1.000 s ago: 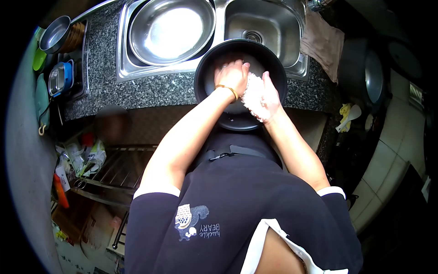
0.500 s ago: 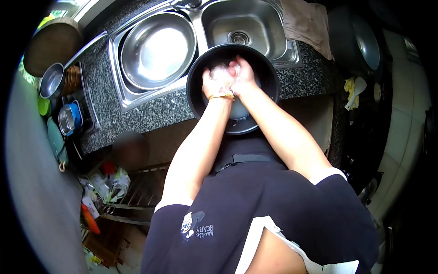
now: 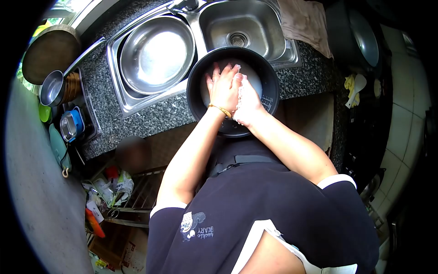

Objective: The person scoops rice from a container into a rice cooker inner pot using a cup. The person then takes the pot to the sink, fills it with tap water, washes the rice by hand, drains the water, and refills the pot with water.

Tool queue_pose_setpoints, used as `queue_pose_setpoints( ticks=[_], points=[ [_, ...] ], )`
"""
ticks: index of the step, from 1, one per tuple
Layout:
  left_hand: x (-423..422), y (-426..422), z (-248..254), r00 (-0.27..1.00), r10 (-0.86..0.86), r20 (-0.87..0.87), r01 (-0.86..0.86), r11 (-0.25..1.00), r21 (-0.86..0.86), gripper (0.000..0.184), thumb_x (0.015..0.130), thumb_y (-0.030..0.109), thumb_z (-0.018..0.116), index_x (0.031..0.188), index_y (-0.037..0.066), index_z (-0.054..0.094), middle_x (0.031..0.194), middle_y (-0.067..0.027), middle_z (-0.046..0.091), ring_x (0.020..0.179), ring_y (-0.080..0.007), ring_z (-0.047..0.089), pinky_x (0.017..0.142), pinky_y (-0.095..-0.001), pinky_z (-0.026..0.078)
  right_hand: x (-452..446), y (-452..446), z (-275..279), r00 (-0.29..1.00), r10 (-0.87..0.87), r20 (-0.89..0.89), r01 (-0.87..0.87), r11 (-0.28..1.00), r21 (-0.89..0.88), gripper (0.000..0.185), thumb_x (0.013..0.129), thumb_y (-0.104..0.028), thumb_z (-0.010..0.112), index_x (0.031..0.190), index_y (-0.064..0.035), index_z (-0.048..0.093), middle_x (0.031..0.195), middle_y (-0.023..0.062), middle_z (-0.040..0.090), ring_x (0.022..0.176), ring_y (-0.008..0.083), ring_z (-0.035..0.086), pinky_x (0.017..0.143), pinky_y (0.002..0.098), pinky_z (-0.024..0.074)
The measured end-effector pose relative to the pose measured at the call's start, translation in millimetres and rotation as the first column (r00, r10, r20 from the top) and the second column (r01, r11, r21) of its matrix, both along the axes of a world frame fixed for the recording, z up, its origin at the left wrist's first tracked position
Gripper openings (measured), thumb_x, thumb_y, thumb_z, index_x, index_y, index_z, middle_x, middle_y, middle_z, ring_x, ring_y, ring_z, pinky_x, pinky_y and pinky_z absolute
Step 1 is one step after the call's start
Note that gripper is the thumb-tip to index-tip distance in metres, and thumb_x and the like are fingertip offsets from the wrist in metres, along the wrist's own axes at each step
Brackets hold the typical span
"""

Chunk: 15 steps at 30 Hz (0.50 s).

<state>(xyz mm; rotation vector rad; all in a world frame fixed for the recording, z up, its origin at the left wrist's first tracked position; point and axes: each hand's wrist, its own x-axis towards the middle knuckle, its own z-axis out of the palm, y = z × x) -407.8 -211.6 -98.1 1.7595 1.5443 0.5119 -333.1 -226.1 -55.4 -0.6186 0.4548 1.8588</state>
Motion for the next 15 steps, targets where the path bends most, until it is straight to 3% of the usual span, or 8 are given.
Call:
queue_pose_setpoints(
  ticks=[2,4,5,6,9,11,12,15],
  points=[
    [-4,4,3,0.996,-0.069,-0.053,0.066,0.996,-0.052,0.039,0.093,0.036,0.035,0.122,0.016,0.053,0.134,-0.0072,0.041,0.133,-0.0296,0.018,0.104,-0.0530,0.001,4,-4,-4,1.000,0.024,-0.004,-0.024,0.999,0.022,0.044,0.092,-0.046,0.031,0.108,-0.0086,0.047,0.106,0.0101,0.053,0.099,0.0269,0.052,0.090,0.0415,0.0420],
    [-4,-7,8,0.991,-0.131,0.040,0.135,0.985,-0.110,0.044,0.092,0.038,0.033,0.125,0.014,0.048,0.136,-0.0088,0.038,0.133,-0.0310,0.019,0.106,-0.0523,0.003,13,-6,-21,0.996,0.081,0.020,-0.083,0.992,0.091,0.050,0.091,-0.053,0.024,0.111,-0.0113,0.044,0.111,0.0102,0.050,0.104,0.0270,0.049,0.093,0.0431,0.0391],
    [0,-16,8,0.983,-0.076,0.169,0.099,0.986,-0.132,0.044,0.093,0.038,0.031,0.127,0.015,0.047,0.138,-0.0089,0.036,0.133,-0.0310,0.017,0.106,-0.0505,0.003,17,-2,-19,0.998,0.054,0.021,-0.056,0.992,0.112,0.050,0.090,-0.054,0.026,0.109,-0.0115,0.043,0.111,0.0100,0.050,0.105,0.0263,0.049,0.094,0.0432,0.0380],
    [6,-26,8,0.971,-0.047,0.235,0.073,0.992,-0.103,0.046,0.093,0.039,0.029,0.127,0.013,0.046,0.139,-0.0099,0.034,0.134,-0.0309,0.016,0.107,-0.0497,0.002,16,3,-19,0.992,-0.046,0.120,0.057,0.994,-0.094,0.050,0.090,-0.055,0.026,0.106,-0.0113,0.043,0.110,0.0091,0.051,0.105,0.0261,0.049,0.094,0.0440,0.0374],
    [16,-23,31,0.974,-0.008,0.228,0.044,0.987,-0.154,0.047,0.093,0.040,0.029,0.132,0.015,0.041,0.142,-0.0075,0.029,0.136,-0.0259,0.009,0.106,-0.0466,-0.005,16,4,-21,0.994,-0.032,0.102,0.042,0.995,-0.096,0.054,0.090,-0.053,0.028,0.117,-0.0083,0.042,0.116,0.0114,0.049,0.113,0.0270,0.045,0.098,0.0430,0.0346],
    [11,-7,17,0.998,-0.052,0.045,0.057,0.990,-0.130,0.048,0.093,0.039,0.030,0.129,0.012,0.044,0.139,-0.0102,0.033,0.134,-0.0293,0.014,0.107,-0.0479,0.002,9,2,-8,0.999,0.031,0.011,-0.032,0.997,0.064,0.054,0.091,-0.051,0.027,0.122,-0.0084,0.041,0.121,0.0112,0.048,0.115,0.0268,0.044,0.100,0.0403,0.0326],
    [6,-2,15,0.998,-0.064,-0.022,0.060,0.988,-0.141,0.047,0.093,0.039,0.030,0.128,0.011,0.045,0.138,-0.0111,0.035,0.133,-0.0306,0.017,0.107,-0.0483,0.004,8,-1,8,0.979,0.090,0.180,-0.092,0.996,0.006,0.059,0.092,-0.052,0.023,0.127,-0.0076,0.038,0.128,0.0115,0.044,0.119,0.0267,0.042,0.101,0.0383,0.0310],
    [2,-1,16,0.994,-0.053,-0.096,0.049,0.998,-0.034,0.045,0.092,0.034,0.031,0.125,0.008,0.047,0.134,-0.0131,0.040,0.131,-0.0326,0.022,0.106,-0.0508,0.008,19,-7,-12,0.991,0.119,0.055,-0.125,0.985,0.120,0.057,0.091,-0.054,0.025,0.122,-0.0099,0.043,0.124,0.0098,0.047,0.114,0.0283,0.045,0.098,0.0409,0.0340]
  ],
)
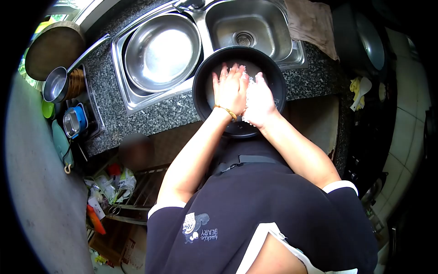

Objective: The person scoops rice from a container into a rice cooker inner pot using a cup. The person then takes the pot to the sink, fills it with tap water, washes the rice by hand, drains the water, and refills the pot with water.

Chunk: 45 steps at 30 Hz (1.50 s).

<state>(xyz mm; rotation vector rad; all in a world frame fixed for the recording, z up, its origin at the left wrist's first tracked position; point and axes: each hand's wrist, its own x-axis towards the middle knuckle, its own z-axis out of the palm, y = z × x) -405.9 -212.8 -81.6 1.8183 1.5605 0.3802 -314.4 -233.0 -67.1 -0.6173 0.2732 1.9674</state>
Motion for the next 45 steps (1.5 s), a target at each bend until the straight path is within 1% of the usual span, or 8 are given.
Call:
queue_pose_setpoints(
  ticks=[10,11,16,22,30,37,41,45],
  points=[
    [4,-1,-4,0.993,-0.113,0.016,0.112,0.992,0.050,0.042,0.090,0.026,0.035,0.131,0.014,0.041,0.138,-0.0090,0.036,0.133,-0.0289,0.019,0.106,-0.0511,0.005,14,7,-2,1.000,-0.010,0.019,0.009,0.997,0.078,0.054,0.092,-0.049,0.030,0.123,-0.0058,0.041,0.122,0.0109,0.048,0.116,0.0248,0.044,0.099,0.0384,0.0335],
    [1,8,0,0.991,-0.122,-0.052,0.124,0.992,0.036,0.039,0.090,0.027,0.034,0.125,0.013,0.048,0.131,-0.0105,0.044,0.128,-0.0305,0.029,0.105,-0.0502,0.013,18,4,-2,0.947,0.046,-0.318,0.020,0.979,0.203,0.052,0.093,-0.046,0.031,0.123,-0.0051,0.041,0.123,0.0110,0.048,0.114,0.0240,0.045,0.098,0.0371,0.0346],
    [-23,43,-11,0.977,-0.201,-0.066,0.175,0.944,-0.281,0.038,0.091,0.031,0.035,0.102,0.004,0.058,0.103,-0.0218,0.057,0.094,-0.0364,0.054,0.081,-0.0416,0.043,37,17,0,0.703,0.375,0.605,-0.451,0.892,-0.029,0.066,0.092,-0.050,0.030,0.125,0.0071,0.040,0.122,0.0151,0.050,0.114,0.0190,0.047,0.094,0.0305,0.0383],
    [-15,16,-23,0.875,-0.378,-0.304,0.361,0.926,-0.113,0.031,0.082,0.024,0.053,0.111,0.012,0.056,0.114,-0.0179,0.048,0.098,-0.0372,0.051,0.084,-0.0420,0.044,37,44,-47,0.356,0.200,0.913,-0.462,0.887,-0.014,0.045,0.093,-0.038,0.041,0.108,0.0018,0.053,0.107,0.0108,0.057,0.098,0.0179,0.053,0.086,0.0294,0.0393],
    [-8,13,-32,0.657,-0.736,0.161,0.667,0.468,-0.580,0.052,0.072,0.030,0.068,0.117,0.008,0.054,0.103,-0.0160,0.058,0.099,-0.0316,0.055,0.088,-0.0365,0.041,34,49,-45,0.539,0.223,0.812,-0.309,0.950,-0.056,0.036,0.091,-0.037,0.045,0.096,-0.0036,0.060,0.088,0.0063,0.063,0.080,0.0137,0.058,0.071,0.0270,0.0435],
    [-14,10,-48,0.523,-0.788,0.324,0.770,0.273,-0.577,0.043,0.065,0.018,0.071,0.103,0.003,0.057,0.082,-0.0135,0.062,0.079,-0.0239,0.060,0.074,-0.0342,0.046,33,49,-43,0.623,0.213,0.753,-0.280,0.959,-0.040,0.035,0.091,-0.035,0.046,0.099,-0.0038,0.059,0.090,0.0067,0.063,0.083,0.0144,0.058,0.072,0.0270,0.0438],
    [-11,16,-34,0.762,-0.627,0.165,0.579,0.544,-0.608,0.025,0.076,0.015,0.063,0.096,0.003,0.057,0.069,-0.0080,0.059,0.066,-0.0184,0.057,0.063,-0.0319,0.045,33,50,-40,0.663,0.222,0.715,-0.257,0.964,-0.062,0.034,0.092,-0.034,0.045,0.100,-0.0040,0.059,0.091,0.0070,0.063,0.083,0.0151,0.058,0.074,0.0284,0.0440],
    [-23,24,-33,0.979,-0.048,0.198,0.130,0.895,-0.426,0.028,0.089,0.026,0.050,0.082,0.000,0.059,0.058,-0.0076,0.054,0.049,-0.0150,0.050,0.049,-0.0319,0.042,34,48,-57,0.471,0.201,0.859,-0.349,0.937,-0.027,0.030,0.089,-0.027,0.050,0.102,-0.0014,0.057,0.093,0.0098,0.062,0.088,0.0199,0.059,0.077,0.0317,0.0445]
  ],
)
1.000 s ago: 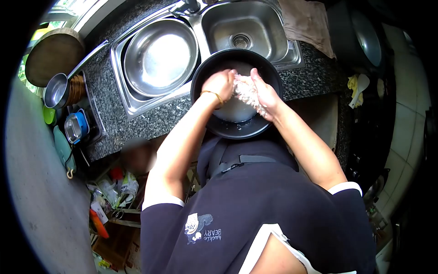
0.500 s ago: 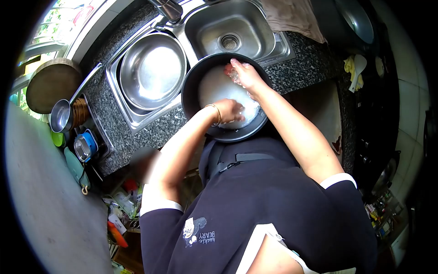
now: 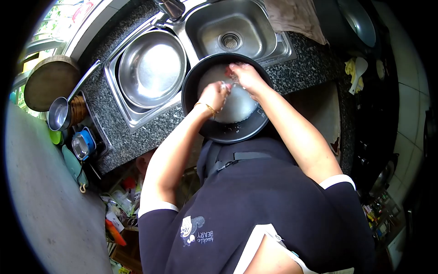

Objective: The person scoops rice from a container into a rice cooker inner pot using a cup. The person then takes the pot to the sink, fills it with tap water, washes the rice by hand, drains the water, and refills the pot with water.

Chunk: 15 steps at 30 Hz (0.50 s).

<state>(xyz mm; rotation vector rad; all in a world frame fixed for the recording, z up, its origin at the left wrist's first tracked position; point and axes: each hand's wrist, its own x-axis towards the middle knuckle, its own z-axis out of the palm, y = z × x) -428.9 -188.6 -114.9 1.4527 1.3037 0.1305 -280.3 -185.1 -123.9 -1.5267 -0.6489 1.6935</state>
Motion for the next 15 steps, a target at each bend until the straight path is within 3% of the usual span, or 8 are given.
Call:
queue_pose_setpoints(
  ticks=[1,2,4,6,8,10,13,15],
  points=[
    [0,0,0,0.980,0.149,0.135,-0.153,0.988,0.021,0.030,0.089,0.026,0.050,0.079,-0.001,0.058,0.057,-0.0054,0.053,0.048,-0.0143,0.049,0.049,-0.0306,0.041,-1,0,-2,0.981,0.077,0.177,-0.097,0.989,0.109,0.032,0.086,-0.026,0.053,0.104,-0.0005,0.056,0.094,0.0116,0.062,0.091,0.0231,0.059,0.078,0.0329,0.0442],
    [-2,0,1,0.938,0.280,0.203,-0.280,0.960,-0.028,0.031,0.090,0.025,0.050,0.077,-0.001,0.058,0.056,-0.0042,0.052,0.048,-0.0128,0.048,0.047,-0.0294,0.039,-1,-2,-2,0.981,0.083,0.178,-0.103,0.989,0.104,0.032,0.086,-0.026,0.053,0.104,-0.0005,0.056,0.094,0.0116,0.062,0.091,0.0231,0.059,0.078,0.0329,0.0442],
    [-7,1,8,0.849,0.489,0.200,-0.444,0.866,-0.231,0.033,0.090,0.026,0.050,0.072,0.000,0.058,0.053,-0.0024,0.050,0.047,-0.0112,0.046,0.045,-0.0276,0.037,-1,-4,3,0.710,0.225,0.667,-0.424,0.893,0.150,0.034,0.082,-0.022,0.055,0.109,-0.0024,0.055,0.097,0.0181,0.060,0.095,0.0319,0.057,0.084,0.0385,0.0437],
    [-16,1,4,0.830,0.509,0.227,-0.472,0.859,-0.198,0.035,0.089,0.027,0.051,0.066,0.002,0.058,0.051,0.0007,0.048,0.045,-0.0088,0.043,0.043,-0.0245,0.034,-8,-9,13,0.485,0.289,0.825,-0.589,0.806,0.064,0.037,0.077,-0.022,0.060,0.111,-0.0082,0.055,0.109,0.0192,0.053,0.099,0.0365,0.053,0.084,0.0439,0.0440],
    [-16,-4,15,0.656,0.715,0.242,-0.620,0.693,-0.367,0.036,0.088,0.027,0.052,0.062,0.003,0.057,0.051,0.0019,0.047,0.044,-0.0086,0.042,0.042,-0.0237,0.032,-18,-14,14,0.343,0.319,0.883,-0.716,0.698,0.027,0.039,0.074,-0.023,0.062,0.112,-0.0118,0.055,0.111,0.0163,0.050,0.101,0.0355,0.050,0.082,0.0469,0.0437],
    [-14,-11,7,0.622,0.721,0.305,-0.628,0.692,-0.357,0.034,0.087,0.026,0.053,0.061,0.003,0.056,0.052,0.0008,0.048,0.046,-0.0085,0.042,0.044,-0.0239,0.032,-24,-19,12,0.246,0.331,0.911,-0.773,0.634,-0.021,0.034,0.073,-0.022,0.062,0.106,-0.0141,0.059,0.109,0.0125,0.049,0.105,0.0309,0.047,0.080,0.0496,0.0429],
    [-12,-12,-1,0.526,0.711,0.468,-0.685,0.679,-0.262,0.022,0.085,0.019,0.055,0.072,0.002,0.059,0.062,0.0005,0.053,0.051,-0.0072,0.044,0.049,-0.0223,0.034,-33,-30,13,-0.004,0.362,0.932,-0.926,0.351,-0.140,0.022,0.074,-0.024,0.058,0.093,-0.0148,0.065,0.109,0.0090,0.048,0.105,0.0258,0.044,0.079,0.0486,0.0426],
    [-14,-10,-3,0.552,0.705,0.444,-0.687,0.687,-0.236,0.018,0.084,0.018,0.056,0.075,0.003,0.059,0.065,0.0008,0.053,0.051,-0.0069,0.043,0.048,-0.0220,0.034,-36,-43,22,-0.097,0.440,0.893,-0.918,0.307,-0.250,0.026,0.077,-0.023,0.055,0.102,-0.0157,0.062,0.108,0.0109,0.048,0.103,0.0285,0.045,0.081,0.0490,0.0425]
  ],
)
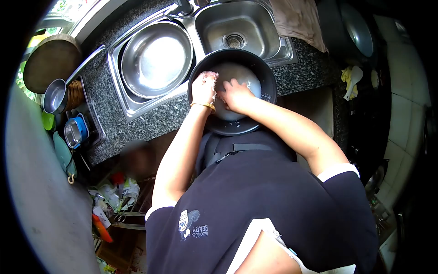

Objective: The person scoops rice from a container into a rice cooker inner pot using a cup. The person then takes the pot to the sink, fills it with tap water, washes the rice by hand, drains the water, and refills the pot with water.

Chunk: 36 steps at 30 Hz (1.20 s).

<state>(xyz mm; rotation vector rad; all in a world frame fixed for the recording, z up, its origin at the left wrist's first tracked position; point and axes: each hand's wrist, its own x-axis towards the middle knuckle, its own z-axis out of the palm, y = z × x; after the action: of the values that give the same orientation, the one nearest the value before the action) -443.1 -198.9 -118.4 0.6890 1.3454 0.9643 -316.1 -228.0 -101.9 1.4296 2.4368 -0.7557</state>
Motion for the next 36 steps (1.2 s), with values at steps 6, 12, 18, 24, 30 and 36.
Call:
queue_pose_setpoints(
  ticks=[6,12,18,24,30,36],
  points=[
    [-1,2,22,0.998,-0.054,0.013,0.055,0.990,-0.131,0.008,0.082,0.015,0.059,0.085,0.007,0.061,0.073,0.0042,0.054,0.054,-0.0018,0.041,0.043,-0.0168,0.029,0,-23,-11,0.985,0.031,0.172,0.002,0.982,-0.187,0.030,0.078,-0.013,0.050,0.106,-0.0090,0.058,0.102,0.0176,0.053,0.088,0.0322,0.058,0.076,0.0421,0.0480],
    [0,6,20,0.997,-0.039,0.059,0.047,0.989,-0.139,0.009,0.081,0.014,0.058,0.084,0.005,0.060,0.069,0.0023,0.053,0.051,-0.0049,0.042,0.043,-0.0197,0.032,3,-4,-14,0.959,-0.282,-0.039,0.142,0.593,-0.792,0.034,0.070,-0.011,0.059,0.103,-0.0016,0.059,0.083,0.0131,0.063,0.071,0.0195,0.060,0.063,0.0324,0.0480],
    [-3,7,4,0.960,0.048,0.276,0.018,0.973,-0.230,0.013,0.082,0.014,0.057,0.088,0.004,0.060,0.076,-0.0026,0.058,0.064,-0.0108,0.051,0.056,-0.0236,0.041,24,16,0,0.223,-0.936,-0.272,0.556,0.351,-0.754,0.020,0.084,-0.022,0.057,0.079,-0.0019,0.059,0.061,0.0023,0.053,0.045,0.0088,0.044,0.041,0.0246,0.0358],
    [2,-4,0,0.628,0.303,0.717,0.073,0.894,-0.441,0.028,0.089,0.026,0.046,0.095,0.002,0.059,0.093,-0.0137,0.062,0.087,-0.0280,0.059,0.080,-0.0390,0.049,38,31,7,-0.280,-0.948,-0.151,0.231,0.086,-0.969,0.036,0.088,-0.034,0.051,0.060,-0.0135,0.044,0.048,-0.0011,0.039,0.037,0.0120,0.036,0.035,0.0258,0.0302],
    [29,-25,47,0.981,0.035,0.193,-0.075,0.976,0.204,0.014,0.084,0.011,0.057,0.089,-0.001,0.063,0.091,-0.0093,0.064,0.084,-0.0204,0.062,0.075,-0.0308,0.050,30,24,-12,-0.465,-0.801,0.378,-0.584,-0.043,-0.811,0.033,0.094,-0.029,0.037,0.092,-0.0001,0.054,0.088,0.0155,0.060,0.080,0.0286,0.060,0.076,0.0359,0.0500],
    [28,-16,38,0.587,0.029,-0.809,0.593,0.665,0.454,0.027,0.083,0.020,0.052,0.105,0.008,0.061,0.111,-0.0087,0.059,0.111,-0.0247,0.050,0.099,-0.0443,0.029,-8,7,31,-0.540,-0.827,0.159,-0.319,0.026,-0.947,0.045,0.094,-0.041,0.027,0.111,-0.0072,0.051,0.113,0.0105,0.055,0.108,0.0235,0.051,0.094,0.0390,0.0389]
  ],
)
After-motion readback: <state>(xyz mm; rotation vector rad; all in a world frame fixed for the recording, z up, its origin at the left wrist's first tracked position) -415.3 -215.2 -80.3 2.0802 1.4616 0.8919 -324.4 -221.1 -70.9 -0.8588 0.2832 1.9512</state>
